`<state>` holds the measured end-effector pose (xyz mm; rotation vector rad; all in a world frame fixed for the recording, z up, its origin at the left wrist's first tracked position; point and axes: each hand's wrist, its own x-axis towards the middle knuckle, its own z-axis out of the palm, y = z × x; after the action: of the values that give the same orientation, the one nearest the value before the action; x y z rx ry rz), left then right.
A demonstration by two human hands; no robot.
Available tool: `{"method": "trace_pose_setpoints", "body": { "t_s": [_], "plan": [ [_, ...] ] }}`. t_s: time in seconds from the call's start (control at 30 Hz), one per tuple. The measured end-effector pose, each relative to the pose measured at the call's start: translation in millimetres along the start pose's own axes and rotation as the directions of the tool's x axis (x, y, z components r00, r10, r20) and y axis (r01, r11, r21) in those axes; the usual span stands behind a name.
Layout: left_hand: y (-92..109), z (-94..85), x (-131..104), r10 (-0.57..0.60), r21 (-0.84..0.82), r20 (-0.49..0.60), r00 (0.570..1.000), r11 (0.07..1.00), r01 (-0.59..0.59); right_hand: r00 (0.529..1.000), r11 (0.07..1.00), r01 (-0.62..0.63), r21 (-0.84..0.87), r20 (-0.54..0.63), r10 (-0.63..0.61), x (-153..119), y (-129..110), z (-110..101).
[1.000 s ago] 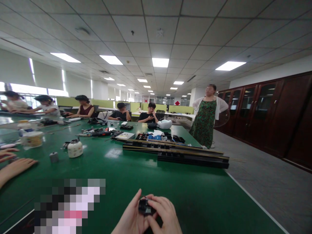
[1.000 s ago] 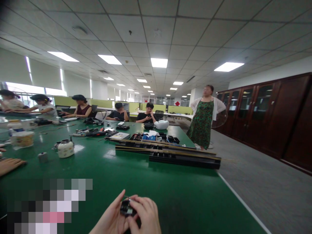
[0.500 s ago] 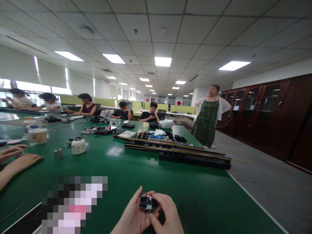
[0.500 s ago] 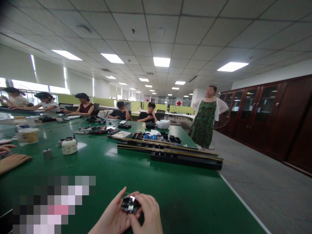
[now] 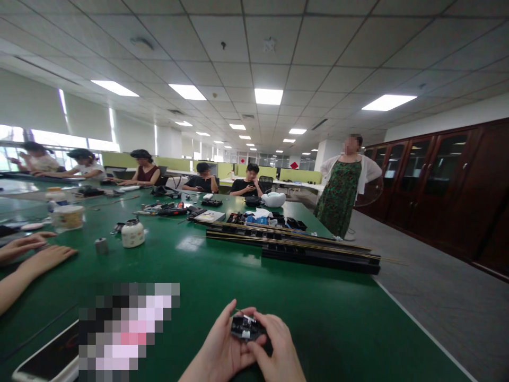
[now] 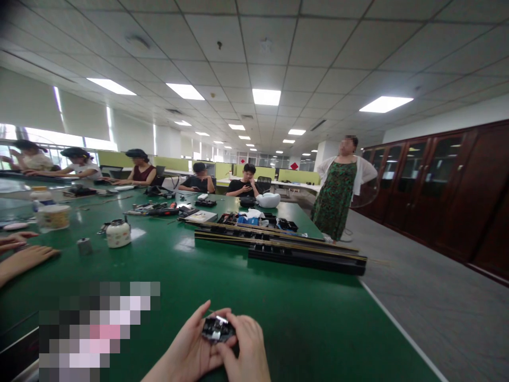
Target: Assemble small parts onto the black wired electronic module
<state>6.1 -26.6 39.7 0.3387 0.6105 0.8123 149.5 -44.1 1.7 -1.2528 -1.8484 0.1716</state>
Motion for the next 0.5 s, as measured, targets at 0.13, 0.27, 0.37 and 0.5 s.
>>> {"method": "trace_pose_setpoints", "body": {
  "t_s": [0.13, 0.27, 0.37, 0.5],
  "plan": [
    [-0.1, -0.8, 1.2, -0.003, -0.013, 0.007, 1.000, 1.000, 0.003, 1.000, 1.000, -0.019, -0.006, 0.007, 0.019, 1.4, -2.9, -1.3],
    [-0.3, -2.6, 2.6, 0.005, -0.019, 0.009, 1.000, 1.000, -0.005, 1.000, 1.000, -0.027, -0.015, 0.007, 0.027, 3.4, -6.9, -3.5],
    [-0.2, -3.6, 3.5, 0.010, -0.002, -0.008, 1.000, 1.000, -0.010, 0.999, 0.999, -0.041, -0.028, 0.007, 0.042, 3.9, -10.2, -4.5],
    [0.7, -3.9, 4.2, 0.008, 0.001, -0.001, 1.000, 1.000, -0.008, 0.998, 0.998, -0.055, -0.043, 0.002, 0.055, 4.4, -12.7, -5.0]
  ]
}}
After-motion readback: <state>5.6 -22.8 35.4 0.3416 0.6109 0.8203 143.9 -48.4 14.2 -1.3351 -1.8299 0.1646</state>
